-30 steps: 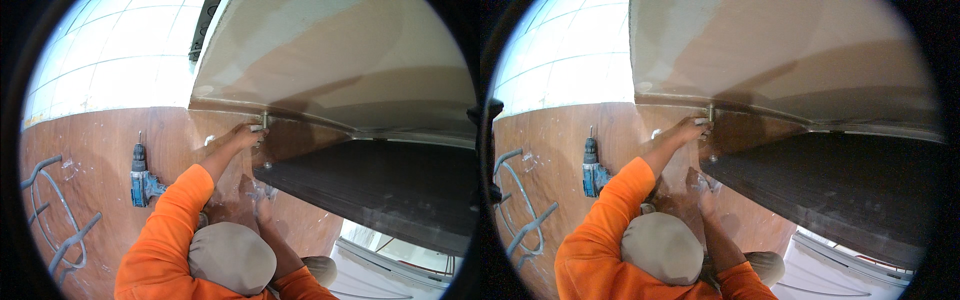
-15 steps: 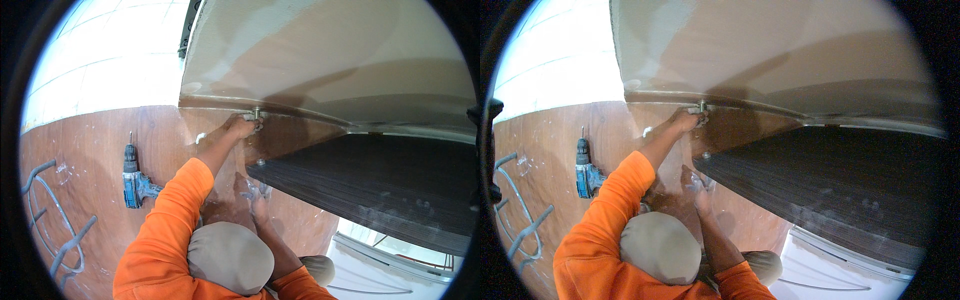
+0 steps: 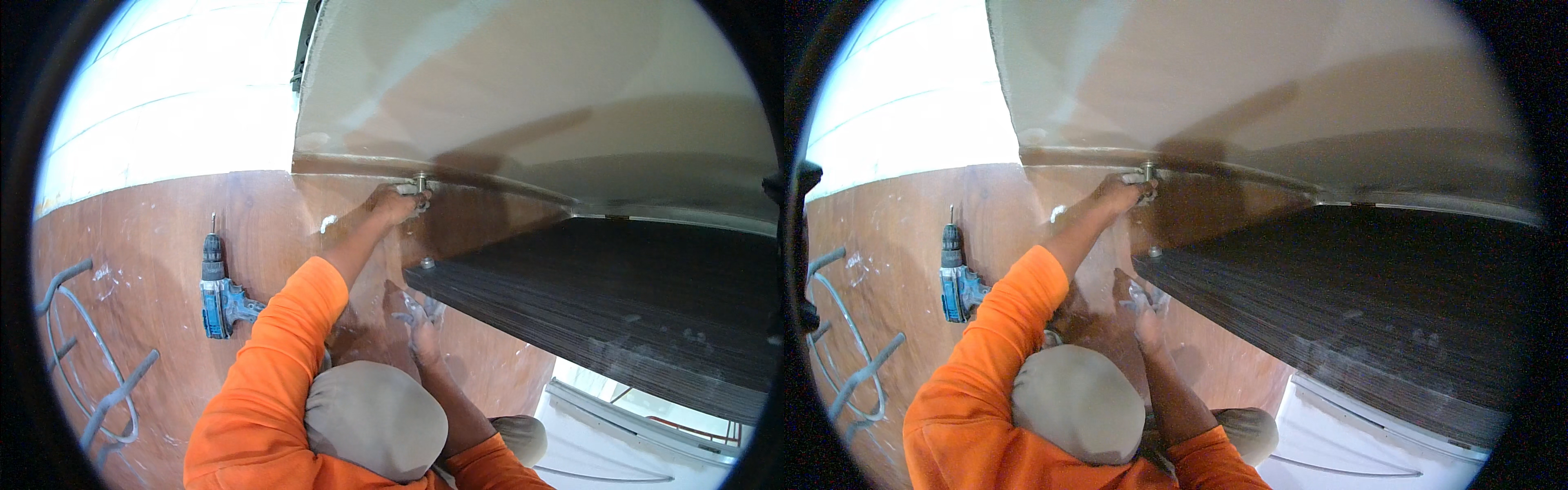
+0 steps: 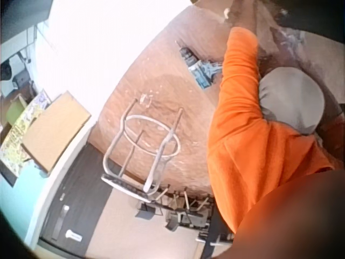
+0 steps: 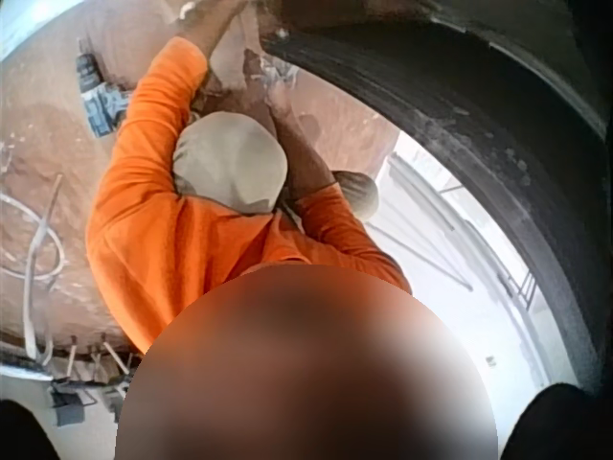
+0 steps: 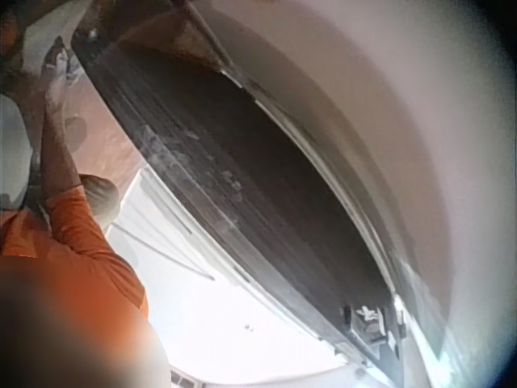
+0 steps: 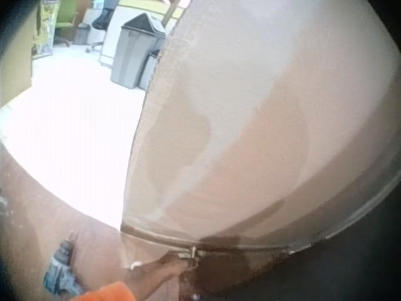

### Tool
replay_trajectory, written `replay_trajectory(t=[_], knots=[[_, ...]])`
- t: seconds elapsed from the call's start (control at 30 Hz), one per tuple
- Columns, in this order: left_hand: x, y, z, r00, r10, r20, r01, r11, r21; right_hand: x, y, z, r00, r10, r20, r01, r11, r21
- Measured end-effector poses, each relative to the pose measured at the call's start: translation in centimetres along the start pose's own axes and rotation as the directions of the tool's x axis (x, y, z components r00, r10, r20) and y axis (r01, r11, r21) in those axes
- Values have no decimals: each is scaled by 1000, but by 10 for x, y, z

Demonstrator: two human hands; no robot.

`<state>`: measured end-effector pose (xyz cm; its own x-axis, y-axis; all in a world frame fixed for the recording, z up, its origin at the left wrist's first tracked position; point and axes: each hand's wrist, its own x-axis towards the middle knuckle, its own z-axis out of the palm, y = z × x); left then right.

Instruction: The person installs a door hinge by hand-tightening a bolt into the door frame, then uses a cordless drill to drive a screw into the frame. The person is sitting on the floor during the task.

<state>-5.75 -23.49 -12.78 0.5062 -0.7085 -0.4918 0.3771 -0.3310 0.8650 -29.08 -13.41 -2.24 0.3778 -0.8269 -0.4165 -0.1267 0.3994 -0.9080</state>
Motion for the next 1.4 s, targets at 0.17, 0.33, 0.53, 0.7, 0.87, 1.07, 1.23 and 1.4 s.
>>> replay_trajectory(t=[0.17, 0.33, 0.53, 0.7, 0.87, 1.07, 1.23, 1.4], knots=[[-17, 19, -5, 996, -41, 80, 56, 977, -205, 1, 3, -5, 999, 52, -5, -52, 998, -31], [-20, 23, -7, 994, -31, 102, 46, 988, -150, 0, -5, -5, 995, 70, 65, -61, 989, -134], [-13, 15, -5, 996, -35, 80, 48, 984, -169, -3, -9, -3, 998, 33, 58, -28, 995, -95], [-21, 22, -9, 991, -34, 132, 68, 964, -257, -2, -8, -3, 998, 66, 18, -66, 997, -29], [-25, 28, -13, 987, -43, 153, 82, 963, -258, -2, -9, -4, 996, 71, 51, -65, 991, -118], [-41, 44, -17, 983, -54, 175, 114, 927, -357, 2, -3, -3, 999, 36, 25, -33, 995, -98], [-41, 42, -18, 978, -56, 199, 142, 882, -449, 3, -4, -1, 997, 47, 59, -41, 995, -94], [-29, 29, -16, 982, -92, 164, 155, 888, -432, 2, -6, -1, 997, 62, 52, -55, 991, -119]])
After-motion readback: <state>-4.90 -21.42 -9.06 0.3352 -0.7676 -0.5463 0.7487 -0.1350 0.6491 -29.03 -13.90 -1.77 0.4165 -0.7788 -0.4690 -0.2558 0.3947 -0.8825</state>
